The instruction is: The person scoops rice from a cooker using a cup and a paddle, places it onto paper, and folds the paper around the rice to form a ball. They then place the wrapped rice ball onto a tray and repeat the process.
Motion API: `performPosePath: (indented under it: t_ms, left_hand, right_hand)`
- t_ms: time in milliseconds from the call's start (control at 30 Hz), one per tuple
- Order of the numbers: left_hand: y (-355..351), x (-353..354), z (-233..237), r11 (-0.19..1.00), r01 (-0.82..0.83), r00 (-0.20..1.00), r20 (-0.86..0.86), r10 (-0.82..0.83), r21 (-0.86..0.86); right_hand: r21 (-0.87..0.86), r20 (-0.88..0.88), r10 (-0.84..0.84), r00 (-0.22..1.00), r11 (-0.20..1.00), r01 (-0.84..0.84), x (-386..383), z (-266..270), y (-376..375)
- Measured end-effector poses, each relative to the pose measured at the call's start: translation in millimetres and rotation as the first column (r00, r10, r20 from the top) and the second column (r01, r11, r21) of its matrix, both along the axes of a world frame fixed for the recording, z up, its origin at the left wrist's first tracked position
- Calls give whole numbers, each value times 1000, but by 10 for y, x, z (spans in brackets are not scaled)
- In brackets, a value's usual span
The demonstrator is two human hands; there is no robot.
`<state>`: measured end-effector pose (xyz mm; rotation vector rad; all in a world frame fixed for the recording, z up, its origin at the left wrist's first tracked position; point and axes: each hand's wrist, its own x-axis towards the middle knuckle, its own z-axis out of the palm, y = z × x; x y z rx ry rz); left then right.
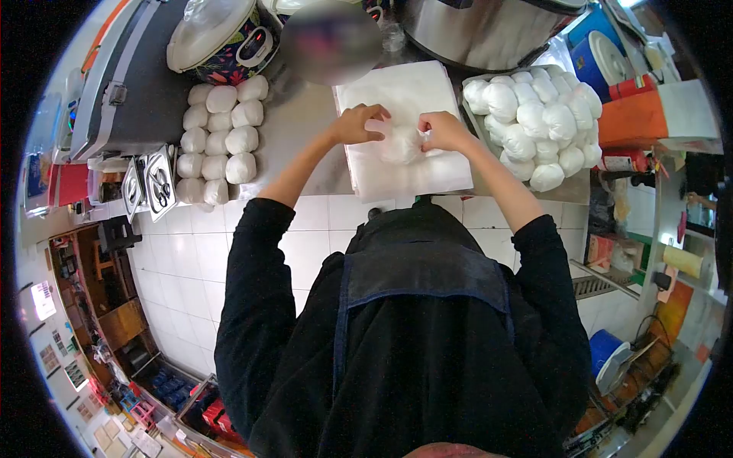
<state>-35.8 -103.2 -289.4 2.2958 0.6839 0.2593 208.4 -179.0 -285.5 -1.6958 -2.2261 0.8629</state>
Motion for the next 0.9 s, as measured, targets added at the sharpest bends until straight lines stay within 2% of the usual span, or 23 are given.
performPosePath:
  t_ms: [33,67,100,133,167,200,233,267,300,333,367,400,433,467,500,567,700,733,833,900]
  left_hand:
    - [18,8,67,995,38,996,-71,-44,-91]
    - [-4,20,122,994,48,999,21,-47,-93]
    - [-64,3,172,995,44,999,21,-42,-92]
    - [-153,-16,247,991,-38,999,-13,37,-129]
    - [-193,-21,282,980,-119,992,-50,112,-162]
    - [-234,-79,50,991,-124,982,136,128,-40]
    - [-291,-101,-18,992,-122,983,135,127,-41]
    - [-389,-130,-51,973,-128,971,225,84,191]
    - [-483,-159,-86,900,-150,953,301,22,410]
    - [-548,-174,-126,854,-160,960,279,18,496]
    - [-590,-185,-179,855,-160,960,278,20,493]
    - [-631,-188,-229,821,-158,969,245,23,548]
    - [-663,-191,-274,784,-153,977,212,28,601]
    - [-684,-194,-296,785,-155,976,214,29,600]
    - [-717,-207,-317,795,-147,977,214,23,589]
    - [-791,-232,-269,804,-141,977,212,19,577]
    - [-995,-320,-119,868,-161,969,241,50,469]
    - [-1021,-334,-104,882,-165,966,253,54,441]
    - [-1017,-359,-301,919,-164,971,223,86,358]
    - [-988,-413,-398,912,-127,980,188,56,390]
  right_hand:
    - [-69,-85,16,996,997,-21,-8,21,16]
    - [-70,-83,21,996,997,-27,-12,41,12]
    - [-86,-161,18,987,996,-32,-13,61,-2]
    - [-101,-238,11,971,994,-36,-22,96,-23]
    - [-98,-237,12,971,995,-36,-23,92,-52]
    - [-38,-294,-2,956,999,-9,-30,76,-110]
    - [20,-351,-14,936,1000,22,-39,65,-173]
    - [127,-348,16,937,991,30,-53,64,-248]
    - [123,-349,15,937,992,30,-69,61,-326]
    - [275,-253,59,966,961,13,-86,54,-396]
    - [419,-148,87,985,908,-17,-92,42,-431]
    - [416,-148,87,985,909,-18,-87,-18,-449]
    - [554,-37,156,987,825,-110,-77,-125,-474]
    - [669,84,207,975,714,-209,-66,-202,-491]
    - [666,84,210,974,716,-212,-47,-275,-522]
    - [715,246,167,955,634,-295,-53,-299,-568]
    - [716,215,153,965,647,-262,-81,-184,-713]
    - [682,197,148,969,690,-244,-81,-198,-729]
    - [641,154,134,979,740,-202,-83,-245,-727]
    - [635,127,125,984,752,-178,-81,-284,-718]
